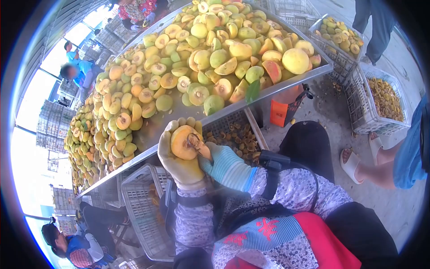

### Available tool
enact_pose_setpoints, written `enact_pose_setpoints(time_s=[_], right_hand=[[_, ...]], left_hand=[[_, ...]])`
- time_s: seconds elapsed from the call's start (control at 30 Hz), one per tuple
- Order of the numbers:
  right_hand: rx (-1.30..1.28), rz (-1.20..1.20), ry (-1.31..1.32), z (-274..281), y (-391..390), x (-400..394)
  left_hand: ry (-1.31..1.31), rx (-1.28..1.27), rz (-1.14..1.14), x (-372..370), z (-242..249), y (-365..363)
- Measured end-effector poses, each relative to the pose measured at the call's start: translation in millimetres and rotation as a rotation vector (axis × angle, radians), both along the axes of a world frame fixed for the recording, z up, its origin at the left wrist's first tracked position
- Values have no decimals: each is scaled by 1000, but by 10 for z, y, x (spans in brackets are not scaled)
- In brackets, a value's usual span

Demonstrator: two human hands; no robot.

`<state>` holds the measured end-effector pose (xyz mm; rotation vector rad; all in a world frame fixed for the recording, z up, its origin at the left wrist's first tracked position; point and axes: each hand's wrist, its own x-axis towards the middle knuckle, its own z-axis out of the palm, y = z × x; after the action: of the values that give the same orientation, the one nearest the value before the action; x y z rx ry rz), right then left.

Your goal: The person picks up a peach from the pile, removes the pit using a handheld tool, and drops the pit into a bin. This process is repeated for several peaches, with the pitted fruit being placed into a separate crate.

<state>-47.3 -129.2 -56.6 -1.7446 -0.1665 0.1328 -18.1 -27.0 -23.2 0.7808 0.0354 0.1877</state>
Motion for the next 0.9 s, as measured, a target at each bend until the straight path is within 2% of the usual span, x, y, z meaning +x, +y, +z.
enact_pose_setpoints(time_s=[0.13, 0.27, 0.33, 0.37, 0.43, 0.5, 0.57, 0.6, 0.67, 0.73, 0.8, 0.87, 0.9], right_hand=[[189, 93, -3, -95, 49, 4], [224, 145, -36, -78, 52, -6], [46, 89, -4, -51, -20, 28], [44, 89, -6, -45, -55, 63], [-197, 45, -67, -46, -111, 121], [-224, 63, -60, -47, -106, 124], [-266, 104, -48, -39, -58, 96], [-264, 111, -48, -37, -37, 84], [-21, 247, 8, -28, -26, 71], [4, 291, 47, 11, -31, 82], [30, 335, 86, 32, -44, 109], [-281, 313, 2, 31, -63, 121], [-279, 312, 2, 24, -63, 105]], left_hand=[[-114, 159, 4, -9, 12, 28], [-138, 163, -11, 22, -46, 91], [-163, 340, -165, 115, -53, 168], [-166, 339, -165, 122, -31, 208], [-7, 250, -318, 109, 76, 253], [40, 205, -317, 131, 92, 247], [105, 406, -71, 74, 70, 138], [133, 386, 15, 43, 81, 65], [145, 352, 58, 33, 37, 55], [159, 317, 101, 21, 18, 46], [141, 420, 179, 41, 42, 23], [194, 479, 106, 47, 122, 56], [246, 536, 32, 50, 146, 64]])
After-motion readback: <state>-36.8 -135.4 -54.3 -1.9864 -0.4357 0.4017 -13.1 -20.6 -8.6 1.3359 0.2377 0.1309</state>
